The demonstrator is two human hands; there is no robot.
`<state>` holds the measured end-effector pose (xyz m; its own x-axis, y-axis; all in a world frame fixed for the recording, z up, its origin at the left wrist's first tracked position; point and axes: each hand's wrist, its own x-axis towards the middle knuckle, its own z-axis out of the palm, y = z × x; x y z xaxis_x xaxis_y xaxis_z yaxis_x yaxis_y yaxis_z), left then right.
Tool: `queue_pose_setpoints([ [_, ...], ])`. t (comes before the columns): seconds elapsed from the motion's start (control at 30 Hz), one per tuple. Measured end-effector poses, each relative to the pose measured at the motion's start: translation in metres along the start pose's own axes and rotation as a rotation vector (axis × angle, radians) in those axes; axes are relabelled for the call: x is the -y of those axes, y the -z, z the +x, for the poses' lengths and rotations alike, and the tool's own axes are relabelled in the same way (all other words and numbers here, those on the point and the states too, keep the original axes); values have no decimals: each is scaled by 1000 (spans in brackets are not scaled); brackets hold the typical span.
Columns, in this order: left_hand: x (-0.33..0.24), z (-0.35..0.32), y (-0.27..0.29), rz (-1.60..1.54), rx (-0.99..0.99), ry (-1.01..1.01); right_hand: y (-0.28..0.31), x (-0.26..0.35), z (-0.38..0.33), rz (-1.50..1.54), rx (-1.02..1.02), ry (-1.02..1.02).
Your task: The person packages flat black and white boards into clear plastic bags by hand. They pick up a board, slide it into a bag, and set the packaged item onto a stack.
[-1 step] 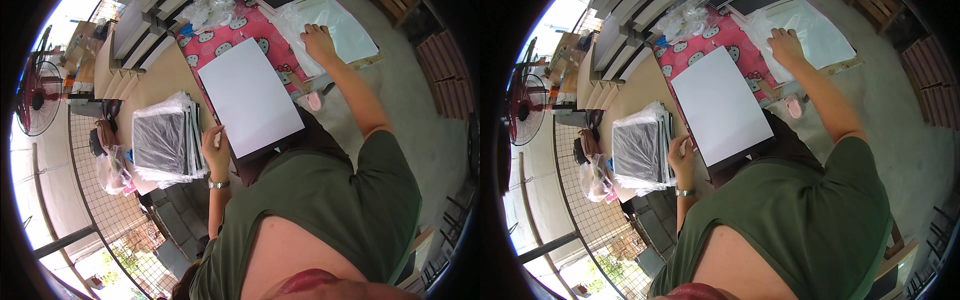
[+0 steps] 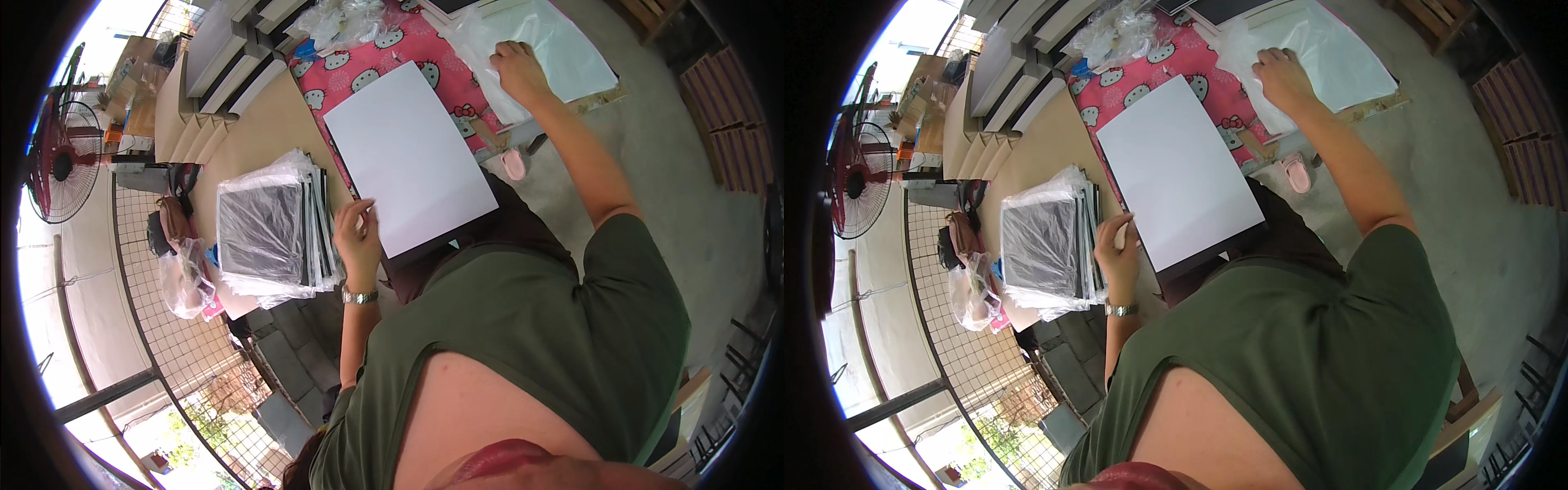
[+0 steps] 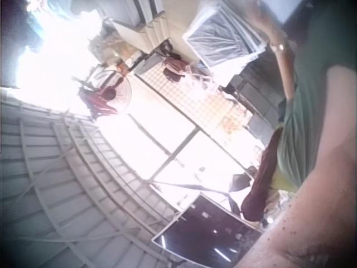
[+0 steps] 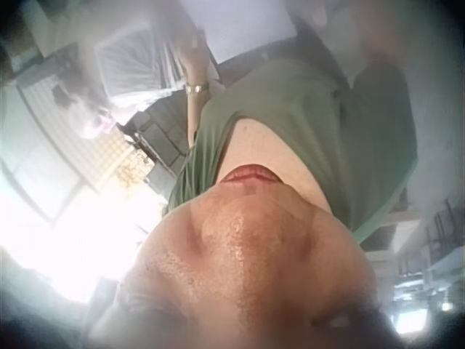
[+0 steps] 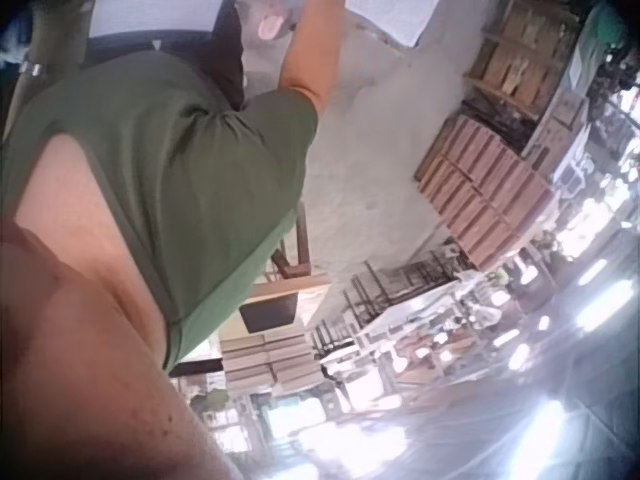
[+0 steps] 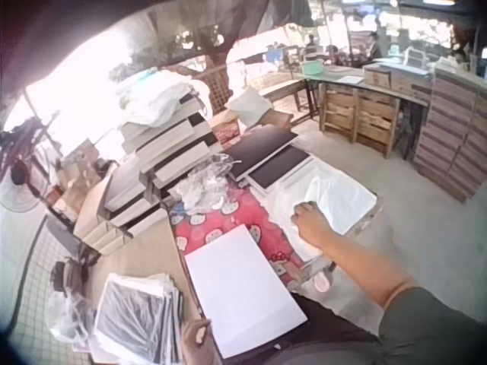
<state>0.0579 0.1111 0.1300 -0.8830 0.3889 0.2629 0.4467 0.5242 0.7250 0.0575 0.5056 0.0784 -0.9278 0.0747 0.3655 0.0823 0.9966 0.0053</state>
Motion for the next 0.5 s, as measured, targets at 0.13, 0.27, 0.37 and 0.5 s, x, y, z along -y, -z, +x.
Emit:
queue_pose_setpoints([
  [0.13, -39, 20, -17, 65, 153, -351, 6, 66, -22, 555, 479, -104],
  [0.27, -66, 23, -27, -128, 440, -509, 133, 144, -30, 786, 863, 471],
  [0.37, -51, 23, -6, -232, 749, -234, 177, 134, -10, 864, 796, 481],
  [0.5, 27, 24, 41, -1293, 404, 166, 179, 112, 17, 1243, 637, 96],
])
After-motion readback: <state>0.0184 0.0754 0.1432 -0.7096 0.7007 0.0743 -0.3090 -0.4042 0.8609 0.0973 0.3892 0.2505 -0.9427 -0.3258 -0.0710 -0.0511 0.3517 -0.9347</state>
